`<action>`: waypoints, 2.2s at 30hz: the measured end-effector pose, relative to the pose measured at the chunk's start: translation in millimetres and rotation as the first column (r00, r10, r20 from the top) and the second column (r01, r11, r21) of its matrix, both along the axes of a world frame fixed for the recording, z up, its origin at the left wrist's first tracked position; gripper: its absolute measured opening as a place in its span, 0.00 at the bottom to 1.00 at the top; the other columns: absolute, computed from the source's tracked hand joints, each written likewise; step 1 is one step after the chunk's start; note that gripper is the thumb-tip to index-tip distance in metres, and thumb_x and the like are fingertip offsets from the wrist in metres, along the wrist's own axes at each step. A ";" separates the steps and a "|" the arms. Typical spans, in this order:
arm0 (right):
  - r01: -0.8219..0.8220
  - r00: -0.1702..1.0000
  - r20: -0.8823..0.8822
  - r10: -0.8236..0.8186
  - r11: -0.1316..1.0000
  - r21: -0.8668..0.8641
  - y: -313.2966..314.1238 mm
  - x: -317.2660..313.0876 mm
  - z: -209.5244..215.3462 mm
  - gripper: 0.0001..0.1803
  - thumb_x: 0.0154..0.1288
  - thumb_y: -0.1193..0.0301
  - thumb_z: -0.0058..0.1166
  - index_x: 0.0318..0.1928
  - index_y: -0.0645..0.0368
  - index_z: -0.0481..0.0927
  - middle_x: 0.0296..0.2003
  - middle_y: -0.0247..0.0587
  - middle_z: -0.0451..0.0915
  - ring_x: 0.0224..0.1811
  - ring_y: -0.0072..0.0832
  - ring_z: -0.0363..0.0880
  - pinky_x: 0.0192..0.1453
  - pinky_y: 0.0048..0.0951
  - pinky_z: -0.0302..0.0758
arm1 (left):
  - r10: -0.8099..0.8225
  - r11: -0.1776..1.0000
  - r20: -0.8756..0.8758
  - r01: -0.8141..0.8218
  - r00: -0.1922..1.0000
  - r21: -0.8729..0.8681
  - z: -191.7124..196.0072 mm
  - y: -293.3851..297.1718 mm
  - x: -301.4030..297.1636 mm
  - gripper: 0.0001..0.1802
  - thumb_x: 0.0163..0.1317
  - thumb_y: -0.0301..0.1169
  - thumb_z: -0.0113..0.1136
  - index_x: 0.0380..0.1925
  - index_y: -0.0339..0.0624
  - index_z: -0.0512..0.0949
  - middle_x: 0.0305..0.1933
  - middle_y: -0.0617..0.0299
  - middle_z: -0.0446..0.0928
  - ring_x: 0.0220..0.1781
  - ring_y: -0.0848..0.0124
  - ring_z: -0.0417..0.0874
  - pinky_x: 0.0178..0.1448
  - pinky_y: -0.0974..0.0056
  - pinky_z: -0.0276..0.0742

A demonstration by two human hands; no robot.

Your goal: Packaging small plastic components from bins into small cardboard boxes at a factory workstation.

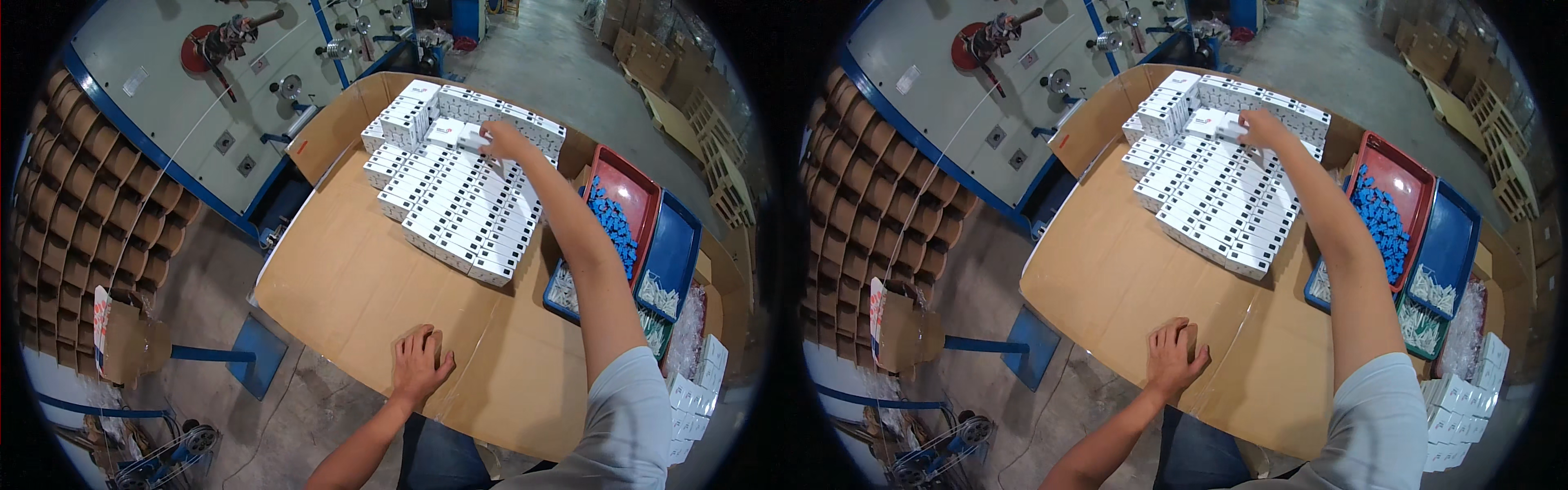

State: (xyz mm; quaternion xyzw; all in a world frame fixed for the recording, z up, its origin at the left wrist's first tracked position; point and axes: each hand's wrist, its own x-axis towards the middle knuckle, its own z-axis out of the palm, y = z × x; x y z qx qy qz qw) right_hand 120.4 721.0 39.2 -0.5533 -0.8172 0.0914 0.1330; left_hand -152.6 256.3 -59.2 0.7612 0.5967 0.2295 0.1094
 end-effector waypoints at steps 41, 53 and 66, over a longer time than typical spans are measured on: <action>-0.070 0.995 -0.058 0.083 0.977 0.201 5.9 -84.8 -16.9 0.28 0.58 0.56 0.75 0.53 0.57 0.81 0.53 0.50 0.81 0.61 0.49 0.79 0.61 0.47 0.79 | 0.018 0.999 0.033 -0.019 0.999 0.037 -3.0 1.0 0.9 0.26 0.60 0.43 0.69 0.56 0.45 0.78 0.61 0.56 0.76 0.63 0.57 0.76 0.68 0.50 0.66; -0.149 0.970 0.238 0.049 0.892 0.426 29.4 -82.0 22.4 0.14 0.61 0.62 0.66 0.41 0.58 0.87 0.45 0.50 0.84 0.52 0.45 0.84 0.56 0.48 0.79 | 0.013 1.000 0.033 -0.013 0.999 0.008 -0.9 1.4 -3.4 0.27 0.62 0.46 0.67 0.58 0.45 0.78 0.63 0.55 0.75 0.64 0.56 0.75 0.68 0.49 0.66; -0.140 0.933 0.337 -0.125 0.736 0.662 52.6 -66.2 15.5 0.18 0.58 0.72 0.66 0.51 0.56 0.82 0.52 0.42 0.81 0.58 0.38 0.79 0.55 0.44 0.74 | 0.004 1.000 0.023 -0.004 1.000 -0.018 4.1 2.1 -2.0 0.25 0.66 0.46 0.63 0.58 0.44 0.77 0.63 0.54 0.75 0.66 0.60 0.75 0.68 0.49 0.67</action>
